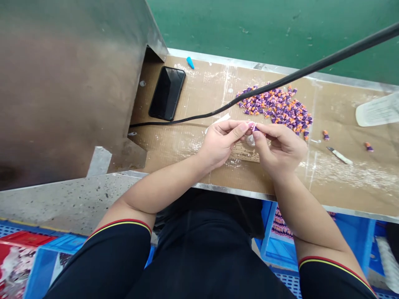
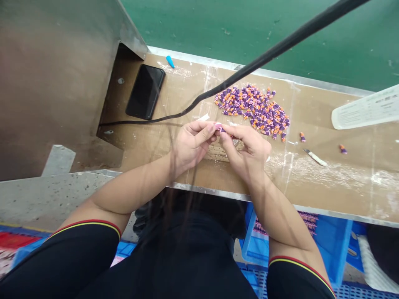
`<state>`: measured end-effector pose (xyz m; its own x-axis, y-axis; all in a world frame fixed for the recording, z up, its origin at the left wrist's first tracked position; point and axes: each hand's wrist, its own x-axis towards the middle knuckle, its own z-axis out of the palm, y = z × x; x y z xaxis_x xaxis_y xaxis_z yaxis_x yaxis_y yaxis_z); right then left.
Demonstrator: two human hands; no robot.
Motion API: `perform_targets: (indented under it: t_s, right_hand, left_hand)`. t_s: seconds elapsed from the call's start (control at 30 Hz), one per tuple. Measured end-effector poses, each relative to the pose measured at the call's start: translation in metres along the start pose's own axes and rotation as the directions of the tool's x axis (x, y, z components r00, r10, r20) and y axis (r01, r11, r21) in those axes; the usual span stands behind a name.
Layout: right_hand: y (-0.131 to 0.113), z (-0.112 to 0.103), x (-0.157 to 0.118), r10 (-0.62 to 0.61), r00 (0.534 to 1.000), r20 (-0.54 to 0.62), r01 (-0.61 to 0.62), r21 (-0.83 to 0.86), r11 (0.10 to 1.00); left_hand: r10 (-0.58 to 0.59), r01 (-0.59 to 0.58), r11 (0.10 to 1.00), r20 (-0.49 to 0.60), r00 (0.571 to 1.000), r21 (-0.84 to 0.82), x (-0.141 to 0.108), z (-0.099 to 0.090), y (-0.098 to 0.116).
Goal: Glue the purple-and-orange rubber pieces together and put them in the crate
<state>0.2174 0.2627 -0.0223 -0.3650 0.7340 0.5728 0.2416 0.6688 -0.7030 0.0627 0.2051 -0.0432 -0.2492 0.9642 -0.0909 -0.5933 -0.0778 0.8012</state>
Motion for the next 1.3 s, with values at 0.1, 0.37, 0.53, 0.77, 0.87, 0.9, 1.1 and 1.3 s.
perform_targets:
  t_s: [0.1, 0.37, 0.53, 0.77, 0.87, 0.9, 1.1, 1.3]
  right_hand:
    - [0.002, 0.002, 0.000, -0.067, 0.997, -0.029, 0.067, 0.010, 0.998]
    - [0.001, 0.006, -0.006, -0.079, 0.992, -0.103, 0.074, -0.048, 0.996]
    - [-0.002, 0.007, -0.008, -0.082, 0.991, -0.110, 0.081, -0.015, 0.997]
    - [-0.006, 0.005, -0.007, -0.085, 0.988, -0.127, 0.079, -0.056, 0.995]
    - [-0.004, 0.006, -0.006, -0.118, 0.982, -0.149, 0.119, -0.002, 0.993]
    - [-0.003, 0.006, -0.006, -0.126, 0.980, -0.155, 0.130, 0.014, 0.991]
    - [-0.004, 0.006, -0.008, -0.108, 0.980, -0.168, 0.109, -0.005, 0.994]
    - [0.003, 0.009, -0.008, -0.067, 0.983, -0.170, 0.066, -0.013, 0.998]
  left_hand:
    - [0.023, -0.023, 1.000, -0.013, 1.000, 0.011, -0.002, 0.003, 0.001]
    - [0.289, -0.291, 0.937, 0.043, 0.956, 0.193, -0.005, 0.000, -0.004]
    - [0.377, -0.389, 0.877, 0.096, 0.921, 0.284, -0.008, -0.002, -0.005]
    - [0.481, -0.516, 0.781, 0.187, 0.856, 0.352, -0.012, -0.005, -0.013]
    - [0.484, -0.526, 0.776, 0.205, 0.850, 0.349, -0.013, -0.007, -0.013]
    - [0.477, -0.519, 0.783, 0.206, 0.854, 0.342, -0.013, -0.007, -0.012]
    - [0.420, -0.460, 0.829, 0.191, 0.887, 0.317, -0.016, -0.005, -0.012]
    - [0.403, -0.454, 0.836, 0.217, 0.889, 0.309, -0.012, -0.005, -0.021]
